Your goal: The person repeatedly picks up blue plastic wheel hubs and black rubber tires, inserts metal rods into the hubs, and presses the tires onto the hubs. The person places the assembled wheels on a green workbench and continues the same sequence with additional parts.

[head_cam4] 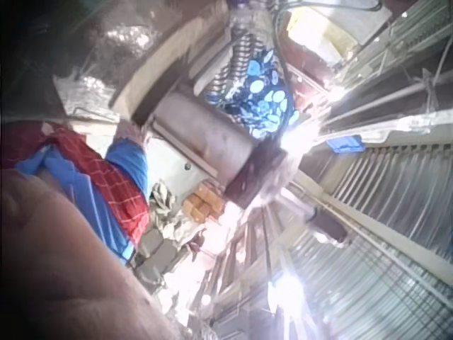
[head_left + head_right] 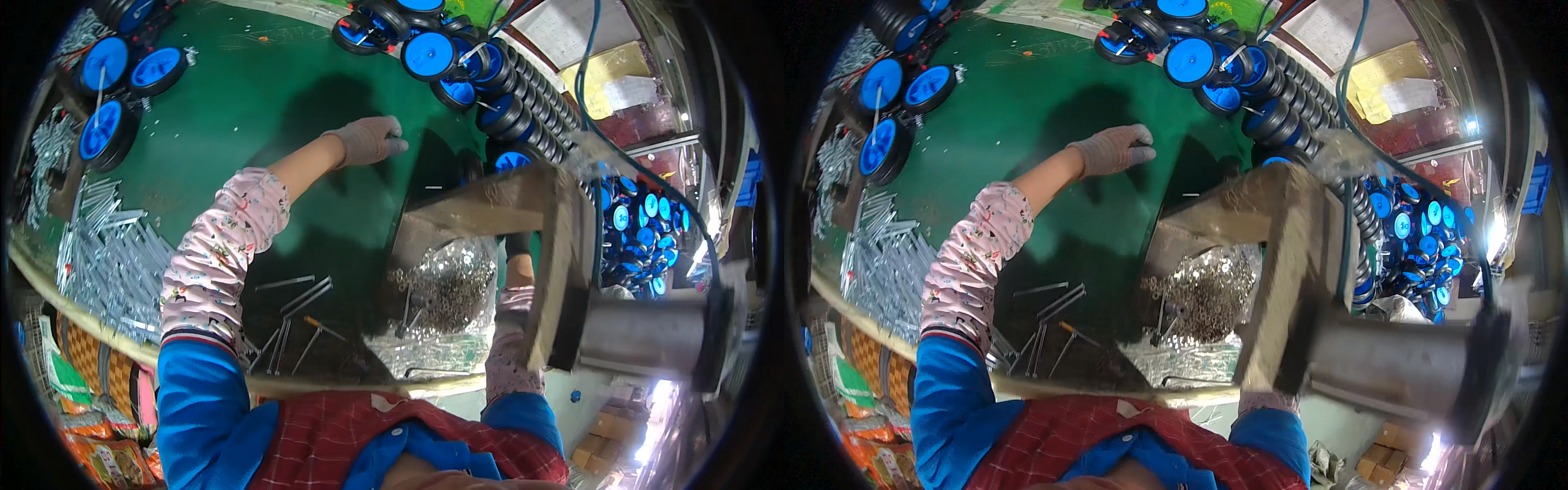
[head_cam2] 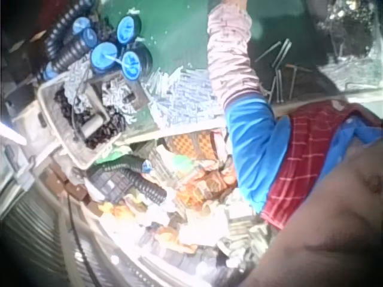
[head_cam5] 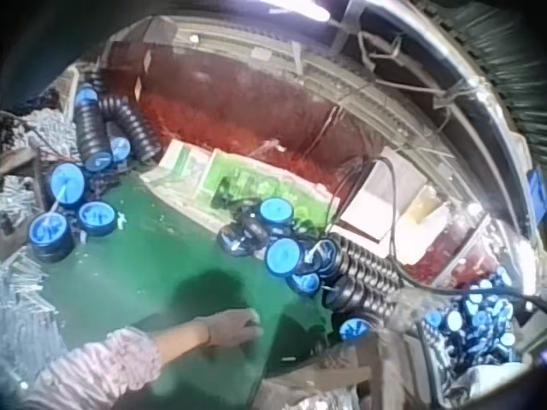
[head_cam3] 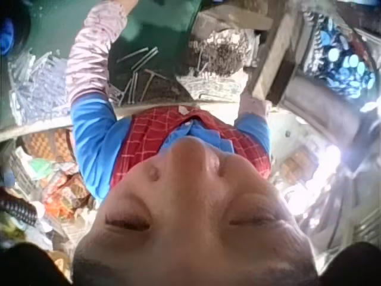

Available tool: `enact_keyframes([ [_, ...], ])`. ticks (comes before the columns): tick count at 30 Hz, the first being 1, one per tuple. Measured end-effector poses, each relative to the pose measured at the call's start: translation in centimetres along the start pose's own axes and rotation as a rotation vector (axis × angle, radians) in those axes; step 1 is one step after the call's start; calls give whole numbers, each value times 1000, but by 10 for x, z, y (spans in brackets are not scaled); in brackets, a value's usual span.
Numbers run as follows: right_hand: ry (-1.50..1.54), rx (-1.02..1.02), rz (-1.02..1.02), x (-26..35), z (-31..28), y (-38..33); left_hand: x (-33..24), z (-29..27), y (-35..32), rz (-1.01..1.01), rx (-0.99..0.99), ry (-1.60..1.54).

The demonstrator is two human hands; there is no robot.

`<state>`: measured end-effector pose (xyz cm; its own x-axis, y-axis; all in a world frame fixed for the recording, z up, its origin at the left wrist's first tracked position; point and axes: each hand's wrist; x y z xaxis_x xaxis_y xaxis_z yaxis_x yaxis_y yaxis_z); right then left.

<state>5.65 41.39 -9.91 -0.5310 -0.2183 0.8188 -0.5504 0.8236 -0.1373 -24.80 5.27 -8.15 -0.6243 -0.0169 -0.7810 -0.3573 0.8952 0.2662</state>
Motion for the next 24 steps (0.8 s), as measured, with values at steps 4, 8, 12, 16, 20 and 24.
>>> enact_keyframes([
  [4, 46, -35, 10, -8, 20, 11, 6, -7, 73, 98, -127, 190],
  [8, 59, -95, -2, -37, 18, 12, 16, -5, 165, 278, 32, 724],
  [12, 169, -141, 7, -42, 38, 8, 35, 45, 210, 227, 244, 1023],
  [16, 206, -138, 41, -27, 31, -6, 41, 66, 219, 100, 116, 1009],
  [20, 202, -131, 4, -30, 39, 0, 55, 50, 165, 287, 185, 954],
  [24, 262, -183, -2, -25, 50, 1, 18, 19, 41, 398, 353, 921],
])
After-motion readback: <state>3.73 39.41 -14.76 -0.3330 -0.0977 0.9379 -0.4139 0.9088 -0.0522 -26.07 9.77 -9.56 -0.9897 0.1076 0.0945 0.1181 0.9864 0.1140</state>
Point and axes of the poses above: each hand's wrist, its own y-axis towards the middle knuckle, its own z-axis out of the palm, x = y × z, and after that the axes turned 14 degrees about z, right-handed
